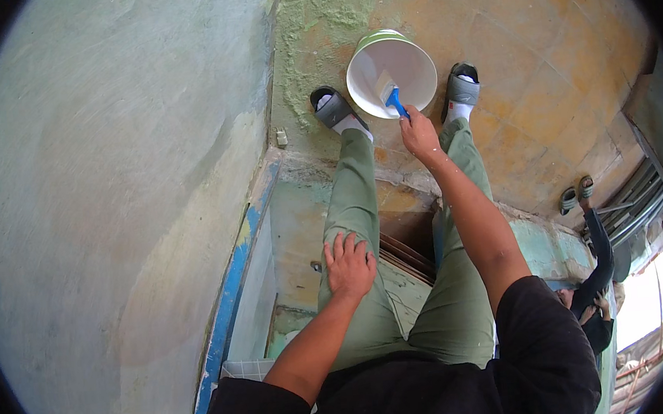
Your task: Painting a wall with a brush using paint from a bucket.
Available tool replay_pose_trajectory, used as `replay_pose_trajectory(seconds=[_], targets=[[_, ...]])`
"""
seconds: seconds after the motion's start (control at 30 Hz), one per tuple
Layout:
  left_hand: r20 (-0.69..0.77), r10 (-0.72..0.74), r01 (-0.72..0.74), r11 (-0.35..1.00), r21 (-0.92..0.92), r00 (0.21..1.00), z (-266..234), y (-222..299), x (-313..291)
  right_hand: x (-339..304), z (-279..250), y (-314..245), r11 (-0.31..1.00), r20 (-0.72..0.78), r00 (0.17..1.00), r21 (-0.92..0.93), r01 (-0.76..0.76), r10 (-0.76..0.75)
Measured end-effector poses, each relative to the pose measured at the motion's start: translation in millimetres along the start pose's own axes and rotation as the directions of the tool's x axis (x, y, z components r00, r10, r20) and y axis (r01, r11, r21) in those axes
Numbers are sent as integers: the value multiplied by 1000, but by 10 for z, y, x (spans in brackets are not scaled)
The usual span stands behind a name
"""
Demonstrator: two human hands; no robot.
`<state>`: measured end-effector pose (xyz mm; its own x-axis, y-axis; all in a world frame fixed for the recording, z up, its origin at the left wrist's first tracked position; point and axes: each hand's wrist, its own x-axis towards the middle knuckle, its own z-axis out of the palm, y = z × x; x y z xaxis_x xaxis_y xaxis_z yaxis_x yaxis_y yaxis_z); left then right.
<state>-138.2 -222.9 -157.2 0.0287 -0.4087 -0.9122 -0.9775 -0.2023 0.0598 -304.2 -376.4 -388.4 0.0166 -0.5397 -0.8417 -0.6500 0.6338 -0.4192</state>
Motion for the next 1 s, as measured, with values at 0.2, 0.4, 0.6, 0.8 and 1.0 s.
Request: replay_pose_trajectory(seconds=[0.2, 0.4, 0.6, 0.8, 1.0], targets=[[22, -7, 7, 1000, -10, 1000, 11, 18, 0, -3, 8, 26, 998, -7, 998, -24, 63, -63], [31, -20, 20, 1000, 4, 999, 10, 16, 1, 1, 14, 28, 995, 6, 996, -35, 91, -91], [28, -11, 11, 1000, 8, 1000, 17, 17, 7, 16, 41, 78, 992, -44, 991, -33, 123, -124], [17, -15, 15, 1000, 20, 1000, 40, -29, -6, 17, 74, 50, 997, -23, 997, 0, 78, -77], [12, 3, -3, 1000, 10, 1000, 50, 36, 33, 165, 70, 329, 981, -98, 986, 123, 149, -137]])
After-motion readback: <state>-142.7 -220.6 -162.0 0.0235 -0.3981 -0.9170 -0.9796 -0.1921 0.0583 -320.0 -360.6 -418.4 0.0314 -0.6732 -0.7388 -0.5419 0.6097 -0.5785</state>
